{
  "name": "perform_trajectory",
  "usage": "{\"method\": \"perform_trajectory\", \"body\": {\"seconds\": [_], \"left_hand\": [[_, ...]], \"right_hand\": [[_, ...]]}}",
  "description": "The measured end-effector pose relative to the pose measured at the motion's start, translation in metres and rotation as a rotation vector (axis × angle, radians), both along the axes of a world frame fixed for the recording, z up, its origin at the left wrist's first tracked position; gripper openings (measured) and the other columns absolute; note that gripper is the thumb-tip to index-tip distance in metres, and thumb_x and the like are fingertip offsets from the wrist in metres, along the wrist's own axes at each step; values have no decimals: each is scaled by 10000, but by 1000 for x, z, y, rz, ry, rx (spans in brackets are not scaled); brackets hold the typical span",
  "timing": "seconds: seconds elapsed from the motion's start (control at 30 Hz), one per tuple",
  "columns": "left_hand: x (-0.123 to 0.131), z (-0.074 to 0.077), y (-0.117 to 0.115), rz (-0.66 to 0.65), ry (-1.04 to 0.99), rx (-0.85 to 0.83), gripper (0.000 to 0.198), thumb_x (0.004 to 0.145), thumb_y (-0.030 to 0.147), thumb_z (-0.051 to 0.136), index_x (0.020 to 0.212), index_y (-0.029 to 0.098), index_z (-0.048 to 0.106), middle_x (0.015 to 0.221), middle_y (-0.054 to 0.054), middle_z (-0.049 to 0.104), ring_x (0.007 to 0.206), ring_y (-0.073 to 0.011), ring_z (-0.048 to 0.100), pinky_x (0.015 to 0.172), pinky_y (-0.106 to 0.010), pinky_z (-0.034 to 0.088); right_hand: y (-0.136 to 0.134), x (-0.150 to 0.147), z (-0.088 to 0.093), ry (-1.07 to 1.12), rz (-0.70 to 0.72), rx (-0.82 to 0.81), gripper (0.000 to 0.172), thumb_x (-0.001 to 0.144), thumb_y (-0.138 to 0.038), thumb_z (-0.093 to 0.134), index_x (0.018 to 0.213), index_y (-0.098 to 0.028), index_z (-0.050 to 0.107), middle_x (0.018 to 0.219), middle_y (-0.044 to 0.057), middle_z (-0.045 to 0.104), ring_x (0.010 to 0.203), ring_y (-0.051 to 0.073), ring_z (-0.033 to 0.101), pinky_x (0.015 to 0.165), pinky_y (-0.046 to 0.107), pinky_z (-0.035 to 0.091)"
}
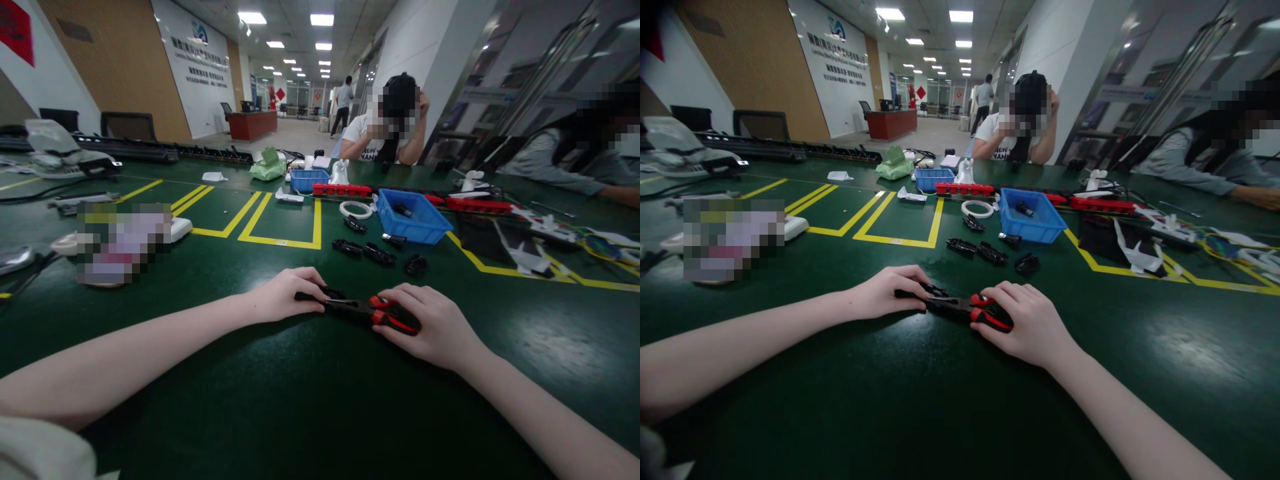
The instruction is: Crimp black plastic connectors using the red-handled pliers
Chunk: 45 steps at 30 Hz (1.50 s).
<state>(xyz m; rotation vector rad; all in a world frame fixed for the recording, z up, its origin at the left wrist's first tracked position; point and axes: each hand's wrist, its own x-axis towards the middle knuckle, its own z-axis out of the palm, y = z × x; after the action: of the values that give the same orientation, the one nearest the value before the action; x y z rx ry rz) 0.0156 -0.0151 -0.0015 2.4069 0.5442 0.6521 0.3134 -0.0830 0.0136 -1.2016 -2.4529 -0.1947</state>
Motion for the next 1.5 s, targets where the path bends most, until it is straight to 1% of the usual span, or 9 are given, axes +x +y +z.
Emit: {"method": "perform_trajectory", "body": {"seconds": [0.13, 0.33, 0.53, 0.83, 0.93, 1.2, 1.27, 1.37, 1.5], "left_hand": [[0, 1, -1, 13, -6, -3, 147, 877, 190, 682, 1012, 182, 740, 1116, -82, 633, 1025, -196, 632, 926, -370, 531], [0, 0, 1, -9, 6, 3, 150, 876, 190, 683, 1012, 163, 741, 1126, -92, 636, 1029, -197, 631, 930, -373, 530], [0, 0, 2, -6, 3, 1, 190, 877, 192, 683, 1057, 196, 742, 1127, -80, 646, 1029, -195, 637, 923, -367, 534], [-1, 0, 1, -8, 11, -5, 215, 869, 200, 696, 1080, 186, 736, 1136, -83, 644, 1032, -192, 634, 933, -366, 536], [0, 0, 0, -5, 20, -12, 201, 871, 205, 694, 1067, 186, 735, 1134, -80, 642, 1032, -194, 636, 937, -373, 534], [0, 3, -1, 0, 1, -20, 230, 875, 192, 687, 1104, 173, 698, 1143, -80, 633, 1041, -189, 632, 940, -362, 525], [0, 3, -2, 12, -3, -17, 220, 870, 195, 694, 1088, 164, 684, 1118, -74, 637, 1026, -187, 632, 928, -357, 525], [1, 2, -3, 23, 3, -6, 156, 863, 200, 703, 1008, 151, 671, 1065, -64, 640, 997, -187, 631, 905, -355, 526], [1, 1, -2, 16, 17, 4, 82, 881, 207, 682, 938, 148, 674, 1118, -75, 619, 1024, -189, 624, 917, -357, 520]], "right_hand": [[0, -2, 0, 2, -3, -12, 355, 830, -473, 644, 1056, -199, 647, 980, 88, 708, 792, 210, 662, 682, 343, 517], [0, -1, -1, -3, -11, -24, 357, 835, -478, 639, 1055, -197, 650, 970, 79, 709, 773, 199, 659, 670, 334, 511], [-1, -4, -3, -17, -2, 19, 377, 838, -481, 638, 1066, -180, 645, 977, 87, 703, 774, 200, 651, 673, 338, 507], [0, 1, 1, -59, 22, 78, 392, 837, -481, 644, 1073, -169, 644, 984, 92, 701, 776, 198, 643, 679, 340, 508], [1, 3, 2, -62, 28, 75, 388, 835, -477, 648, 1074, -171, 644, 979, 87, 701, 769, 193, 643, 672, 333, 508], [2, 2, 0, -60, 28, 74, 386, 839, -481, 642, 1070, -171, 640, 974, 86, 701, 768, 192, 644, 666, 330, 504], [2, 2, 0, -62, 27, 70, 384, 840, -481, 640, 1069, -173, 639, 974, 86, 702, 765, 191, 644, 665, 329, 502], [2, 3, 0, -65, 27, 68, 382, 841, -485, 637, 1066, -176, 637, 971, 85, 703, 760, 192, 643, 665, 331, 498], [2, 2, 0, -65, 19, 59, 384, 839, -489, 638, 1067, -180, 636, 972, 84, 702, 762, 193, 643, 667, 331, 497]]}}
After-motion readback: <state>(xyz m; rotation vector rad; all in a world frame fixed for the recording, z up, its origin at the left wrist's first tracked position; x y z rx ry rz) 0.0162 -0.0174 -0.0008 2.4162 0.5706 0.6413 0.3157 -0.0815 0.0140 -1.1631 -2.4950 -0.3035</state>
